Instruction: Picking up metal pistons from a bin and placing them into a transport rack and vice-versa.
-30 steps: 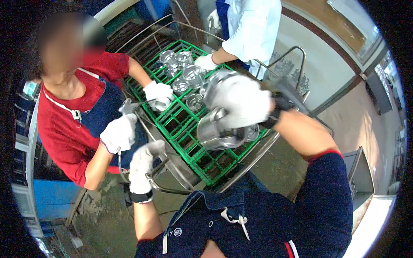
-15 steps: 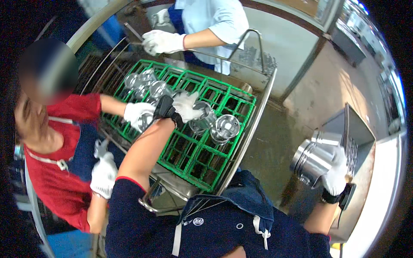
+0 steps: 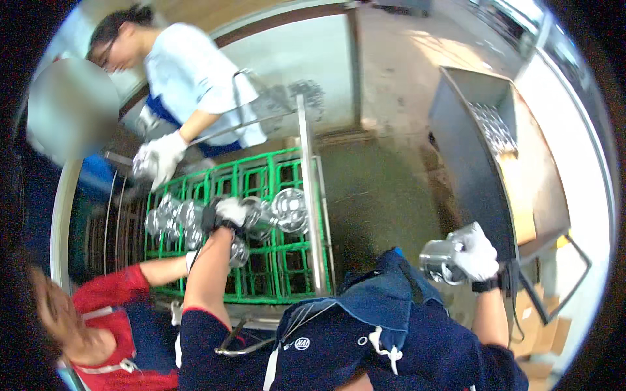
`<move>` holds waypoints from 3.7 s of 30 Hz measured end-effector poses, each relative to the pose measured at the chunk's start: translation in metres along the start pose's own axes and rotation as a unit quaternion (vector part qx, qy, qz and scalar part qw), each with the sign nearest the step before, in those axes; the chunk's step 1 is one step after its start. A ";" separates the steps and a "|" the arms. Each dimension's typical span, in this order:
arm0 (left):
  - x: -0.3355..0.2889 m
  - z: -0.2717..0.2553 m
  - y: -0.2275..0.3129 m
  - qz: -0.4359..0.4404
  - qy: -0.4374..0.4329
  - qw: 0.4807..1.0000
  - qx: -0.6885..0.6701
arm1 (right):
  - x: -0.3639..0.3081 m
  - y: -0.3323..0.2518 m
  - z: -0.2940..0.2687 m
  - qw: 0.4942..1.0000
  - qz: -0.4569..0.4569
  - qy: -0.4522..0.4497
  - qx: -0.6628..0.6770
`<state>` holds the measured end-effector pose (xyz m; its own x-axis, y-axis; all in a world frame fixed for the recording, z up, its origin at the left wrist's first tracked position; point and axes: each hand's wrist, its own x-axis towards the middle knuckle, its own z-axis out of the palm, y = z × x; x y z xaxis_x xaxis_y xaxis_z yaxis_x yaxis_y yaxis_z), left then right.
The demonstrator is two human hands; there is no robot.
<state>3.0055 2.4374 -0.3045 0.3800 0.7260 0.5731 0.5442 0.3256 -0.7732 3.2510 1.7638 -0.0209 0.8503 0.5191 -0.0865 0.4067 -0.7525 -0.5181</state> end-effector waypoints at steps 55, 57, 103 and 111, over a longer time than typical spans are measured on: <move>-0.063 -0.998 -0.069 0.698 -0.002 0.293 -0.654 | -0.022 0.372 -0.157 0.845 0.461 0.267 0.031; -0.072 -1.038 -0.043 0.734 0.022 0.259 -0.627 | -0.002 0.378 -0.169 0.811 0.527 0.251 0.049; -0.433 -1.263 0.254 0.935 0.164 0.164 -0.269 | 0.290 0.859 0.073 0.939 0.336 0.015 -0.074; -0.355 -1.210 0.144 0.928 -0.052 0.154 -0.335 | 0.270 0.799 0.001 0.909 0.377 0.178 -0.003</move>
<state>3.8538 1.4936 -0.2906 0.3500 -0.7914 -0.5011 -0.4619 -0.6113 0.6427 3.8054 1.3034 -0.4594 0.9419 -0.3082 -0.1337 -0.3355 -0.8428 -0.4208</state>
